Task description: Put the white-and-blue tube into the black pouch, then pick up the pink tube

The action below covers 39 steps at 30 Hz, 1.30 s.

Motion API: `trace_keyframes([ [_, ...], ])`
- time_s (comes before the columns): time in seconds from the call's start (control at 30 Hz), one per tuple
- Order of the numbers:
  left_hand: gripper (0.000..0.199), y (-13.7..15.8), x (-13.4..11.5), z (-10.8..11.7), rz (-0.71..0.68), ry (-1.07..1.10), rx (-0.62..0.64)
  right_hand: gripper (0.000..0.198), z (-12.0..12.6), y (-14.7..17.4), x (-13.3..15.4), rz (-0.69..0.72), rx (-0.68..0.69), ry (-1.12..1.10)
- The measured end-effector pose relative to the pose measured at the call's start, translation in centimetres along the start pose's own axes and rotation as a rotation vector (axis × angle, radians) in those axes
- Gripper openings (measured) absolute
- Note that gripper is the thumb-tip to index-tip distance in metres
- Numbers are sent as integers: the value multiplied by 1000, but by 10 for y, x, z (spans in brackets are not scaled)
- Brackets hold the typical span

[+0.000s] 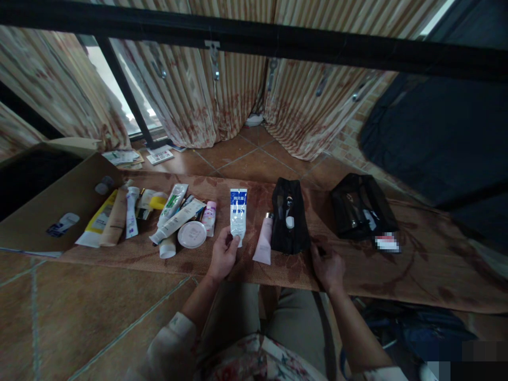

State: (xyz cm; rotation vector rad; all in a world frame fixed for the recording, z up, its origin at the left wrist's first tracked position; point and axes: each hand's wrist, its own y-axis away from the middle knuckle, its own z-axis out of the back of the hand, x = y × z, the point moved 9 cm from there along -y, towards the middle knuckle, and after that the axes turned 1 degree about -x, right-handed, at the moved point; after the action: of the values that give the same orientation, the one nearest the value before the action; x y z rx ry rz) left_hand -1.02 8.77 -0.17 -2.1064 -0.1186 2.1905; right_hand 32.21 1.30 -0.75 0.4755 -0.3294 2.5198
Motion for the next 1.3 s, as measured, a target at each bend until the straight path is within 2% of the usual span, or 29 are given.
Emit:
trace_keyframes([
  [0.37, 26, 0, -2, 1, 14, -11, -13, 37, -2, 0, -2, -31, 28, 12],
  [1.3, 27, 0, 0, 0, -12, 2, -4, 37, -2, -1, -3, -4, -10, 12],
])
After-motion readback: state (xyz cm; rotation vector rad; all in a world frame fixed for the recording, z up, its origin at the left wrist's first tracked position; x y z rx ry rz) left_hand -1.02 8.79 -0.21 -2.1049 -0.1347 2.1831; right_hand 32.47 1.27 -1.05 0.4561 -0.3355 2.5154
